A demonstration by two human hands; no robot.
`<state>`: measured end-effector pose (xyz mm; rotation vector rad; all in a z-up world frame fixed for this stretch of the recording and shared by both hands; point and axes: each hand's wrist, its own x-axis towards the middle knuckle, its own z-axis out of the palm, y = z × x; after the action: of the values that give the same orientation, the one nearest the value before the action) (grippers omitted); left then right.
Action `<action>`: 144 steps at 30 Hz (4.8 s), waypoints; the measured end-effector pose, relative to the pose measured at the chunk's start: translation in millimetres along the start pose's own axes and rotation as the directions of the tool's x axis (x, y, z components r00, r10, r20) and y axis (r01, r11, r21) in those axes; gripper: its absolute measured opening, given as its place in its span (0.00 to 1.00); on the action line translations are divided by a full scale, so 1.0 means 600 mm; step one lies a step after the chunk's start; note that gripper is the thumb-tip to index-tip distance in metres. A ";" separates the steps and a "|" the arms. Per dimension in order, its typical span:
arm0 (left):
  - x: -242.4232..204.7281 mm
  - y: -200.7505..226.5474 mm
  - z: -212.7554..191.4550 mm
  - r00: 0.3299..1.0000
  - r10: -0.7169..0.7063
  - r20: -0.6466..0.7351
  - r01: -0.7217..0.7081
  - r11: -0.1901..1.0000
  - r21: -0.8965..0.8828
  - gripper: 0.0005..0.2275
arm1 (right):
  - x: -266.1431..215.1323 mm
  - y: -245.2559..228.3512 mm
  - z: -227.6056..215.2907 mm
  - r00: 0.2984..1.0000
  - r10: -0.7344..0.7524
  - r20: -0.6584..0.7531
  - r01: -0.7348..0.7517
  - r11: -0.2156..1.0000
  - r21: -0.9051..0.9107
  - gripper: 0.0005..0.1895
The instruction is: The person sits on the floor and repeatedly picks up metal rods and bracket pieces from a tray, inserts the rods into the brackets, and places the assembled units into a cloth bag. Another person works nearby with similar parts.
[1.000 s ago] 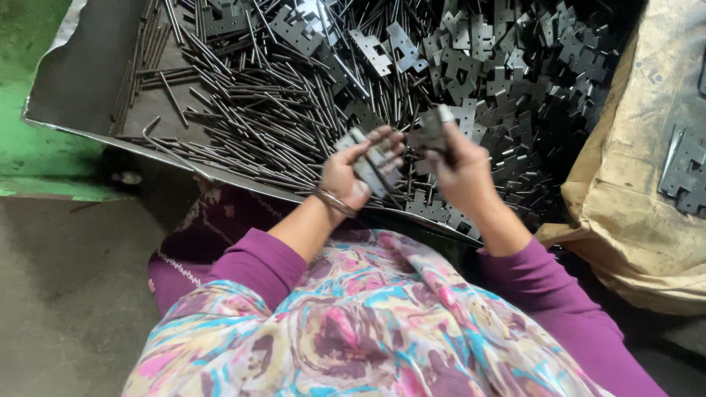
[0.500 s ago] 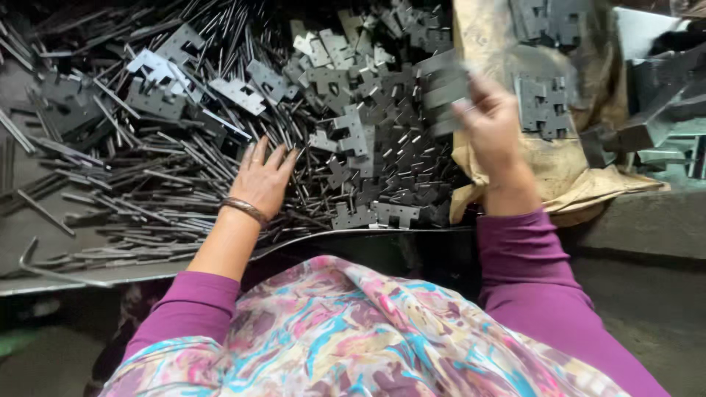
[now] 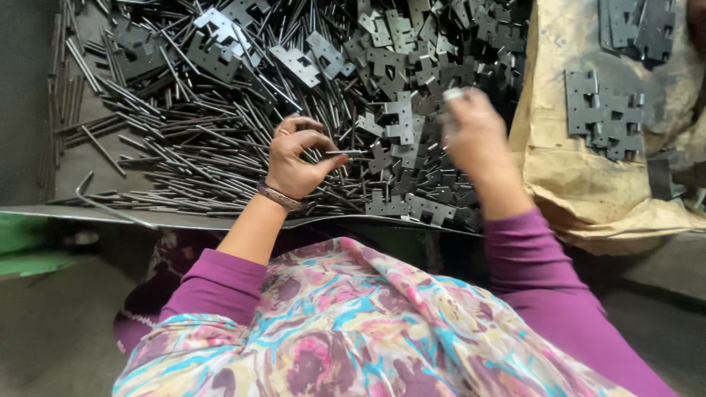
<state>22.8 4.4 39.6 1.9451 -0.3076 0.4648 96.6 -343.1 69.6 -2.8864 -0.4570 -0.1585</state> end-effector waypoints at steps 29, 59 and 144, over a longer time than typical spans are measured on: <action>-0.040 -0.119 0.014 0.855 0.068 0.514 -0.384 0.748 0.541 0.03 | 0.007 -0.041 0.002 0.963 -0.009 0.271 -0.262 0.221 0.940 0.17; -0.054 -0.068 0.096 0.636 -0.491 0.595 0.398 -0.451 -0.799 0.16 | 0.020 -0.231 -0.098 0.697 -0.716 0.042 0.711 0.697 0.093 0.23; -0.073 -0.058 -0.212 0.949 -0.298 0.108 0.092 -0.066 -0.994 0.30 | -0.071 0.012 -0.099 0.940 0.105 -0.326 0.053 0.895 0.443 0.21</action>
<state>-24.9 134.8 37.4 0.3591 -0.1451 0.0454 54.5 -375.6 119.7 -2.3450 -0.3336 -0.4767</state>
